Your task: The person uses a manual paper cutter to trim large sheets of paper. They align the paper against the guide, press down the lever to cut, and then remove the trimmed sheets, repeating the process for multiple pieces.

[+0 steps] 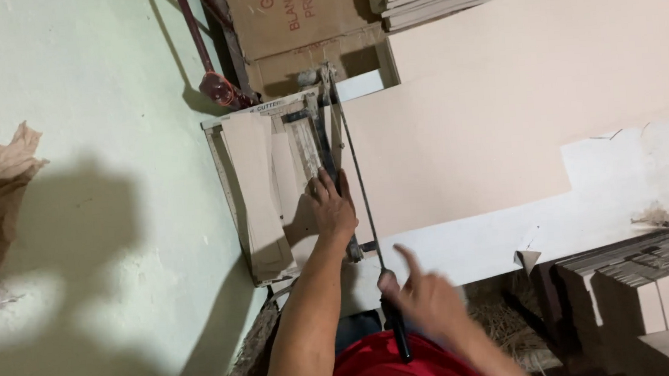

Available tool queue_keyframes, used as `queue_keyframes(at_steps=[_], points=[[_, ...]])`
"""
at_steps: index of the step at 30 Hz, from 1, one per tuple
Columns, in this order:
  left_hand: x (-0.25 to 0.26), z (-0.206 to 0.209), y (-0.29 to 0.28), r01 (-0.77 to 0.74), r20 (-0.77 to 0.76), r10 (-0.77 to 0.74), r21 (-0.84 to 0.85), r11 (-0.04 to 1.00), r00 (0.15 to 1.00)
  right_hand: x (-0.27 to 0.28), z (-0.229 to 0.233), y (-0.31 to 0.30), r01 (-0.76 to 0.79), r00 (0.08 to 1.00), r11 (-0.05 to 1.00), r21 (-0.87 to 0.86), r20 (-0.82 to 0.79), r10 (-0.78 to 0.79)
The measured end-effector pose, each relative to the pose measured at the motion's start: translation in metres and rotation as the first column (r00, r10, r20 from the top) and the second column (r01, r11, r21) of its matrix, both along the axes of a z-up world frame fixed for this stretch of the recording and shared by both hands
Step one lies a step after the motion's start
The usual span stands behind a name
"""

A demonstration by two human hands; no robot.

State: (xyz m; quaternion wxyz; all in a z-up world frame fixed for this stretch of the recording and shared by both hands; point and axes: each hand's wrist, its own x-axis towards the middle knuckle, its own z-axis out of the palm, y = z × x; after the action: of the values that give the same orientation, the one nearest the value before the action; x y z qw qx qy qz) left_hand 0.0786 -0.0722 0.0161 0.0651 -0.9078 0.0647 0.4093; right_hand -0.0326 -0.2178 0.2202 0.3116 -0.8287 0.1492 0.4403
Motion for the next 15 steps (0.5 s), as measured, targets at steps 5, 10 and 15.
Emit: queue_keyframes(at_steps=[5, 10, 15], points=[[0.006, 0.013, -0.001, -0.003, -0.044, 0.003, -0.006, 1.0, 0.999, -0.083, -0.095, 0.031, -0.263, 0.954, 0.947, -0.186, 0.093, 0.284], [0.004, 0.011, 0.002, 0.004, -0.021, -0.005, -0.051, 0.999, 1.0, -0.14, -0.249, 0.029, -0.147, 0.869, 0.952, -0.268, 0.424, 0.254], [0.002, 0.025, 0.007, -0.05, 0.01, 0.052, -0.117, 0.992, 0.999, -0.106, -0.151, 0.021, 0.046, 0.993, 0.999, -0.018, 0.106, -0.044]])
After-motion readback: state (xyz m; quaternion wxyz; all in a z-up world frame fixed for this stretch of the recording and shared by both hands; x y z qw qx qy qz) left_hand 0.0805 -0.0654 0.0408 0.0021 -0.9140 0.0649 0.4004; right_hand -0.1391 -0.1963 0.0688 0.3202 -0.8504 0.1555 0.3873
